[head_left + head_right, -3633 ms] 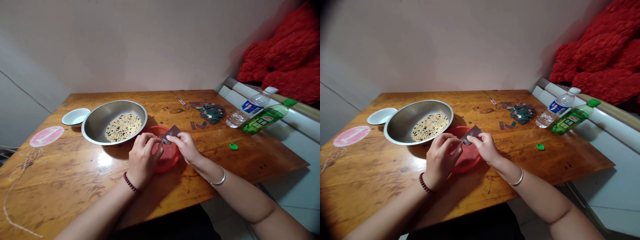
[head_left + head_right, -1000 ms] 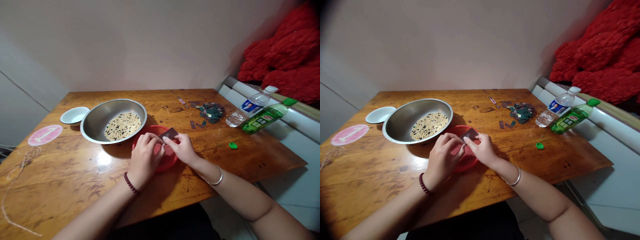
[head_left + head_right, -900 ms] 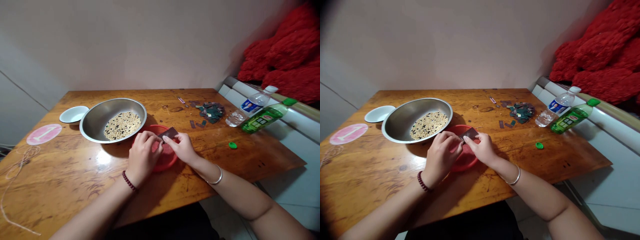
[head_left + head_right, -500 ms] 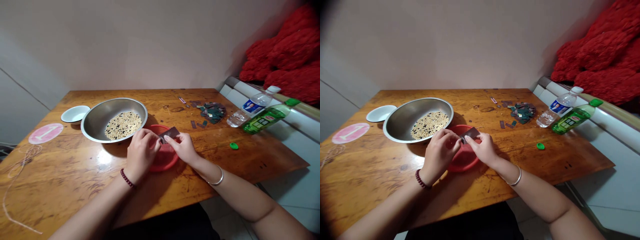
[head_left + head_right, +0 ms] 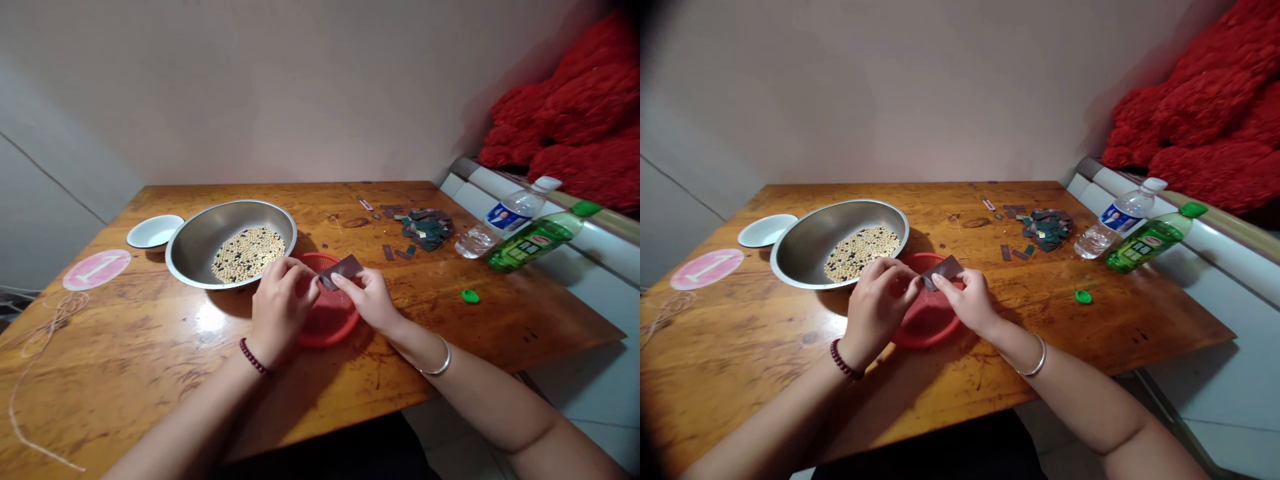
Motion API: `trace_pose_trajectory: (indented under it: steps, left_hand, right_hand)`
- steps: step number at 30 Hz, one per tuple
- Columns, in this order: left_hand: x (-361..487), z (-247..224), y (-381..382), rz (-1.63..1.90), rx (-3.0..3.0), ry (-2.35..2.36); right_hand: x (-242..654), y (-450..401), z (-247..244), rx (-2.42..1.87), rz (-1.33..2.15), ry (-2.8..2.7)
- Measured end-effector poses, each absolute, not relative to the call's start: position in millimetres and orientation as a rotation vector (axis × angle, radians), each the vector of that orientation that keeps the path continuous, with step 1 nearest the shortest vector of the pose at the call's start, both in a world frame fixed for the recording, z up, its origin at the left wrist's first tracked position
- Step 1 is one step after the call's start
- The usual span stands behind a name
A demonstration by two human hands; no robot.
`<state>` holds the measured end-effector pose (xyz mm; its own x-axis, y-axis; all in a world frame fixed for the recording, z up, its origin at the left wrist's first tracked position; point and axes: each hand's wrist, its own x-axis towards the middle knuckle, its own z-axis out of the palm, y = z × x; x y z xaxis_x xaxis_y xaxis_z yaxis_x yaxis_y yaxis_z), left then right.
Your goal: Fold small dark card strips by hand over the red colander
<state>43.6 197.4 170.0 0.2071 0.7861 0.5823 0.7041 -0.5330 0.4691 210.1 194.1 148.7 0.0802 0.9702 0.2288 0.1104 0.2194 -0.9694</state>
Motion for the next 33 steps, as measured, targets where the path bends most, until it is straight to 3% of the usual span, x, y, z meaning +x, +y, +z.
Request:
trace_pose_trajectory:
  steps: [13,17,24,33]
  left_hand:
    - [40.7,172.4,200.7,1.220,2.276,1.494]
    - [43.5,179.4,197.7,1.185,1.966,1.130]
    - [43.8,193.2,191.9,0.725,0.972,0.704]
    - [40.4,198.7,187.8,0.635,0.622,0.445]
  right_hand:
    - [208.1,193.0,146.5,-1.193,0.876,-1.351]
    - [209.5,193.9,148.3,-1.182,0.882,-1.333]
    - [211.6,193.6,150.0,-1.182,0.886,-1.295]
    - [212.7,192.8,151.7,-1.221,0.851,-1.325]
